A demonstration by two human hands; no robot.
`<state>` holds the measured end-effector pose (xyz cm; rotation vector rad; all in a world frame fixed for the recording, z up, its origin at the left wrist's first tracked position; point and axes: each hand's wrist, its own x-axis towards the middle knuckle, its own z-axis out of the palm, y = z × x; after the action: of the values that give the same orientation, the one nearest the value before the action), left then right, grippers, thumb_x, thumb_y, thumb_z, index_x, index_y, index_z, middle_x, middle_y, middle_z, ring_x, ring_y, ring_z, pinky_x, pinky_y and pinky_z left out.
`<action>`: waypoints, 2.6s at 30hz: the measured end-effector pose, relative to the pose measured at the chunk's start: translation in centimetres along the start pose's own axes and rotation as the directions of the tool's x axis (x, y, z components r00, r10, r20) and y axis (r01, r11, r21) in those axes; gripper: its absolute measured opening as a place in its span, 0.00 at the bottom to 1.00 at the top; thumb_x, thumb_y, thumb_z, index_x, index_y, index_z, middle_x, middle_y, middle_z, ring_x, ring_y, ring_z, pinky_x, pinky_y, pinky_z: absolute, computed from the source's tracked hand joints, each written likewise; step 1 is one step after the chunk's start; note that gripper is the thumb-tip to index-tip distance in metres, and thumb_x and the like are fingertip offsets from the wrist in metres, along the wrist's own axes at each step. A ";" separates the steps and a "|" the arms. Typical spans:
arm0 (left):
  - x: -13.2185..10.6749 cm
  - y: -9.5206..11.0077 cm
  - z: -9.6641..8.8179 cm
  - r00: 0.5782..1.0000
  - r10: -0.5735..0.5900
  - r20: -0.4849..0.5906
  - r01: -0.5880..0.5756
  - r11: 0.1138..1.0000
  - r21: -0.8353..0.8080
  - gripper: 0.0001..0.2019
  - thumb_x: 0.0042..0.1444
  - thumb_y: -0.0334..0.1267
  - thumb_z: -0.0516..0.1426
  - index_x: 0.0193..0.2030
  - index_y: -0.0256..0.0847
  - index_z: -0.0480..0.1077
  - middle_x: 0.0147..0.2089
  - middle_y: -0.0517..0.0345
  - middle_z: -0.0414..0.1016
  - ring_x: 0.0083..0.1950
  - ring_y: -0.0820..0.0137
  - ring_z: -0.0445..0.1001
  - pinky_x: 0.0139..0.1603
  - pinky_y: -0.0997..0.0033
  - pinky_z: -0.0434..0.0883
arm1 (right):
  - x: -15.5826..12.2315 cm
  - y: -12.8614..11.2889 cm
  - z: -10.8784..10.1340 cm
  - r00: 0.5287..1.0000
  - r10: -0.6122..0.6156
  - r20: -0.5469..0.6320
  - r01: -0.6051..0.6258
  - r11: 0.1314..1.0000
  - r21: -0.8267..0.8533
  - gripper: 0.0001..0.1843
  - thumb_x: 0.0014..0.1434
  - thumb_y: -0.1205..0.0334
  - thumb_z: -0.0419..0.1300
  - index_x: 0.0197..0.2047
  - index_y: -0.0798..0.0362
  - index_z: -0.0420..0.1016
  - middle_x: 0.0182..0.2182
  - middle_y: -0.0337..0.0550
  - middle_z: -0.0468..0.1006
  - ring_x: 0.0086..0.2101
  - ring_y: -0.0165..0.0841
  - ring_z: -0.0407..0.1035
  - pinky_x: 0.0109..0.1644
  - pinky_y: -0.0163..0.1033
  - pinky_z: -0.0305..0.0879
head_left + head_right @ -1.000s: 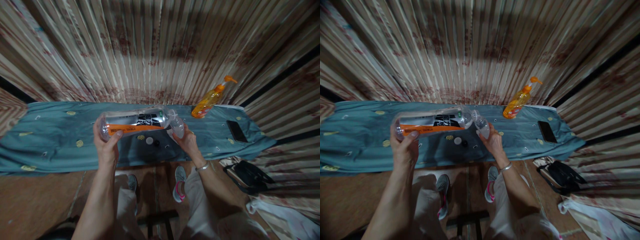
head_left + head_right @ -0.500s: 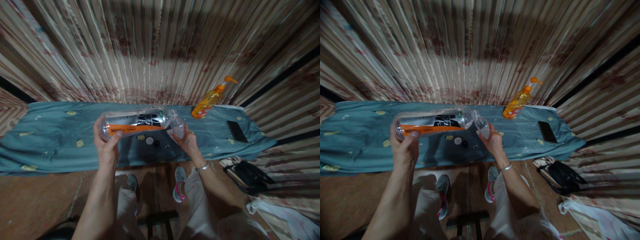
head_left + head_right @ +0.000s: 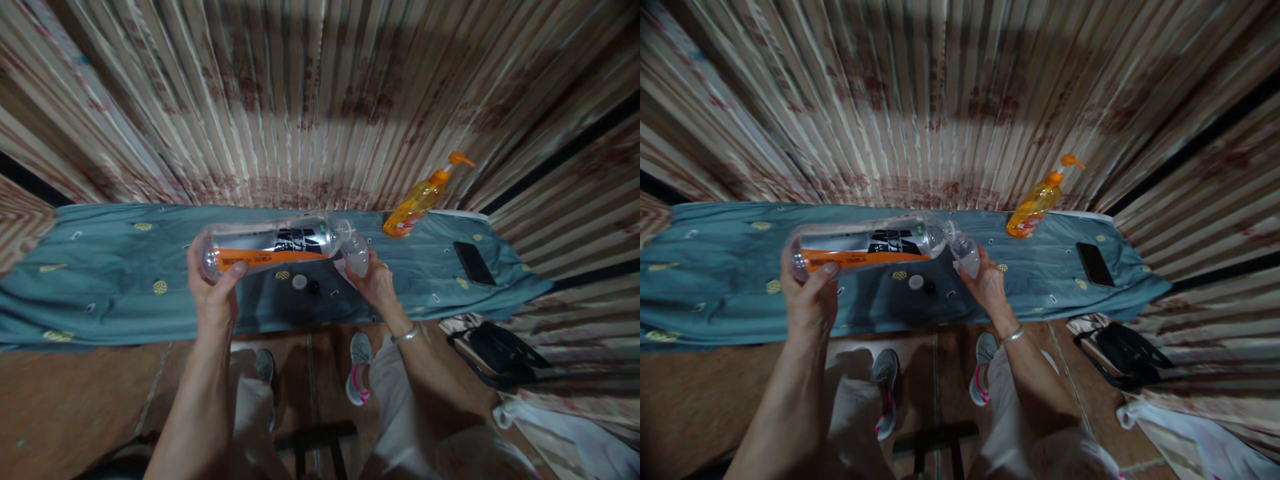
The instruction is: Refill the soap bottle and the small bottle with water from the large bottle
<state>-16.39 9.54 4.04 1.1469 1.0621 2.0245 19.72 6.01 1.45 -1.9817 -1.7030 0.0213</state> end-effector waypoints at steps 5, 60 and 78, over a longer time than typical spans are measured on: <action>0.0 0.0 -0.2 1.000 0.015 0.015 -0.016 0.999 0.030 0.49 0.48 0.61 0.89 0.75 0.56 0.83 0.80 0.49 0.85 0.83 0.38 0.82 0.94 0.27 0.74 | 0.0 0.1 0.2 1.000 -0.001 -0.004 0.001 1.000 -0.002 0.45 0.78 0.33 0.71 0.80 0.63 0.80 0.52 0.68 0.99 0.48 0.57 0.95 0.50 0.49 0.87; 0.0 0.0 -0.1 0.999 0.009 0.039 -0.009 1.000 -0.001 0.53 0.48 0.63 0.89 0.78 0.56 0.80 0.83 0.48 0.82 0.88 0.37 0.78 0.97 0.27 0.68 | 0.0 0.4 0.6 1.000 -0.011 -0.025 0.011 1.000 -0.020 0.46 0.77 0.35 0.73 0.81 0.63 0.80 0.50 0.66 0.99 0.47 0.56 0.95 0.49 0.48 0.86; 0.1 -0.3 -0.4 0.997 0.041 0.072 -0.044 0.999 0.028 0.53 0.50 0.61 0.88 0.80 0.57 0.79 0.84 0.47 0.82 0.88 0.36 0.79 0.97 0.21 0.68 | -0.1 0.7 0.6 1.000 -0.010 -0.003 0.010 1.000 0.012 0.46 0.78 0.34 0.72 0.82 0.62 0.79 0.52 0.68 0.98 0.49 0.58 0.95 0.51 0.49 0.87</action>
<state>-16.72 9.66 3.67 1.2572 1.0440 1.9911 20.15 6.10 0.66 -1.9634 -1.7076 0.0251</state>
